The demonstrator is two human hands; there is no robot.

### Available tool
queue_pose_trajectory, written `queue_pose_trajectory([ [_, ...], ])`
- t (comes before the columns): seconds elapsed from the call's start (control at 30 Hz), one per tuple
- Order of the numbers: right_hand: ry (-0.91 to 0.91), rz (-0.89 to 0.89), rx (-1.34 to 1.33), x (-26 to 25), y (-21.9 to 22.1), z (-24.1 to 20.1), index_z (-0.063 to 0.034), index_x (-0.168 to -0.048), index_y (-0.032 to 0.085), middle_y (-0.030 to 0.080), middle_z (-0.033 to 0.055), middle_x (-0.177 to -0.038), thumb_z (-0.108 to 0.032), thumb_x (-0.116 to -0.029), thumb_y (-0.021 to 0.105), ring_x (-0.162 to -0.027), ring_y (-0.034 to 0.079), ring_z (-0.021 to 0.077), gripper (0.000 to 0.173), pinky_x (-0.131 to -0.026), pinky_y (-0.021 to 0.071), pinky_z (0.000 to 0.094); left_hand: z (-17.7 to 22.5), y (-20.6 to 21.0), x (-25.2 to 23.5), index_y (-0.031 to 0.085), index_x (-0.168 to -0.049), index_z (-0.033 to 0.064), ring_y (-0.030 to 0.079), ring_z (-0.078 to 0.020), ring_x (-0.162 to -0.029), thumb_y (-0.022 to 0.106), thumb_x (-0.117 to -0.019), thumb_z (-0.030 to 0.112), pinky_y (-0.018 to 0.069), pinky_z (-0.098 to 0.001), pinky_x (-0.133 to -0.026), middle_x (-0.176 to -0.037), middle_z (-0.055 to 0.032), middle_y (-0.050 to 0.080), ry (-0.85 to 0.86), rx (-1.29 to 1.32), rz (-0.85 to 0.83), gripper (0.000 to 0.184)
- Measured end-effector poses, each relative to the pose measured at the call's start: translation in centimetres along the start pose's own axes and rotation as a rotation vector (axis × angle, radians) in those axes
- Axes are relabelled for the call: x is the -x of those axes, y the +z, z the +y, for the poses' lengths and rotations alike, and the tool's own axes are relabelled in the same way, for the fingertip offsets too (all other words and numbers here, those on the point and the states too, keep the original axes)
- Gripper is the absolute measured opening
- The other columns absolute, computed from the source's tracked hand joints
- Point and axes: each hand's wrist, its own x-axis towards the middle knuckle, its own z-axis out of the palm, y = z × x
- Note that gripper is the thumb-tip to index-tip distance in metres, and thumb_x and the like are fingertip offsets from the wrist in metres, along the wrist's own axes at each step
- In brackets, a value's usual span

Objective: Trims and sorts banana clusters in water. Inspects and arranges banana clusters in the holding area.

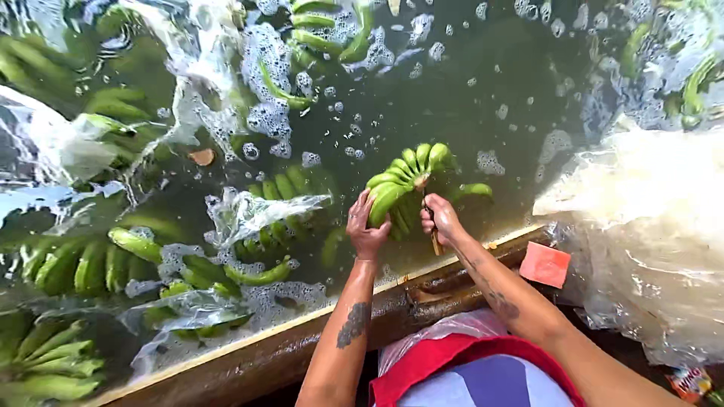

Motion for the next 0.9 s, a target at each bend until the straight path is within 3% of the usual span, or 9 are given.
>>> queue_pose_trajectory([
  [0.17,0.025,-0.115,0.039,2.5,1.3,-1.2,-0.0099,-0.107,0.05,0.045,-0.0034,-0.063,-0.023,-0.1131,0.031,-0.044,0.041,0.0051,0.024,-0.04,0.038,0.0194,-0.7,1.3,0.0,0.069,-0.128,0.0016,0.06,-0.0309,-0.129,0.077,-0.08,0.022,0.0468,-0.0468,-0.111,-0.14,-0.0162,0.063,-0.064,0.024,-0.028,0.053],
  [0.23,-0.06,-0.14,0.06,4.0,1.1,-2.8,-0.0093,-0.105,0.054,0.049,-0.0047,-0.064,-0.022,-0.1127,0.031,-0.046,0.043,0.0028,0.027,-0.043,0.0387,0.0176,-0.7,1.5,-0.3,0.067,-0.126,-0.0058,0.06,-0.0341,-0.128,0.077,-0.0793,0.021,0.0455,-0.0486,-0.111,-0.137,-0.0221,0.063,-0.136,0.087,-0.007,0.055],
  [0.4,-0.076,0.073,0.282,-1.8,-0.5,-1.3,-0.0119,-0.146,0.043,0.067,0.0046,-0.084,-0.049,-0.1065,0.05,-0.048,0.045,0.0068,0.054,-0.046,0.04,0.0229,1.4,1.8,3.3,0.058,-0.134,-0.0095,0.049,-0.0295,-0.14,0.075,-0.0815,0.015,0.0416,-0.0411,-0.116,-0.147,-0.0252,0.053,-0.286,0.247,0.033,0.061],
  [0.47,-0.137,0.111,0.431,-2.6,1.6,-1.0,-0.0065,-0.142,0.047,0.064,0.0135,-0.095,-0.042,-0.0966,0.071,-0.068,0.056,0.0195,0.062,-0.059,0.0494,0.0373,2.8,1.6,5.9,0.053,-0.138,-0.0109,0.049,-0.0281,-0.14,0.078,-0.084,0.022,0.0493,-0.0376,-0.109,-0.152,-0.0274,0.045,-0.365,0.341,-0.063,0.068],
  [0.53,-0.222,0.101,0.636,-2.6,2.0,-1.2,-0.0027,-0.139,0.053,0.066,0.0263,-0.116,-0.031,-0.0917,0.078,-0.102,0.066,0.0398,0.061,-0.084,0.0543,0.0594,3.2,0.8,7.0,0.052,-0.137,-0.0132,0.059,-0.0234,-0.127,0.077,-0.0857,0.024,0.057,-0.0352,-0.098,-0.144,-0.0254,0.053,-0.515,0.448,-0.116,0.068],
  [0.57,-0.266,0.066,0.794,-2.7,1.8,-1.3,-0.0027,-0.139,0.054,0.067,0.0285,-0.115,-0.028,-0.0911,0.077,-0.105,0.066,0.0445,0.059,-0.086,0.0531,0.0642,2.8,0.3,6.6,0.047,-0.14,-0.0124,0.063,-0.0219,-0.119,0.071,-0.0894,0.025,0.0572,-0.0362,-0.094,-0.137,-0.023,0.059,-0.6,0.479,-0.12,0.068],
  [0.73,-0.529,-0.347,1.446,-3.4,-2.7,0.8,-0.025,-0.148,0.054,0.073,0.0169,-0.115,-0.022,-0.0904,0.076,-0.1,0.071,0.0411,0.062,-0.081,0.0545,0.0672,-1.7,-1.8,1.9,0.003,-0.164,0.0267,0.053,-0.0309,-0.132,0.029,-0.1085,0.054,0.0514,-0.0572,-0.1,-0.154,-0.0139,0.043,-1.018,0.801,-0.067,0.067],
  [0.8,-0.489,-0.298,1.418,-2.5,-5.6,0.7,-0.0282,-0.143,0.059,0.073,0.0144,-0.117,-0.029,-0.0914,0.077,-0.1,0.071,0.039,0.054,-0.083,0.0542,0.0672,-3.0,-1.4,1.9,0.016,-0.163,0.0239,0.053,-0.0284,-0.134,0.038,-0.109,0.045,0.0487,-0.0523,-0.107,-0.152,-0.0136,0.048,-1.104,0.867,-0.023,0.061],
  [0.9,-0.36,0.021,1.3,-1.0,-9.2,0.3,-0.0095,-0.127,0.064,0.071,0.0211,-0.099,-0.049,-0.0995,0.063,-0.09,0.069,0.0425,0.048,-0.079,0.0534,0.0666,-3.2,0.5,4.6,0.033,-0.153,0.0095,0.063,-0.0303,-0.12,0.054,-0.1056,0.019,0.0556,-0.0505,-0.098,-0.136,-0.019,0.059,-1.244,0.845,0.005,0.053],
])
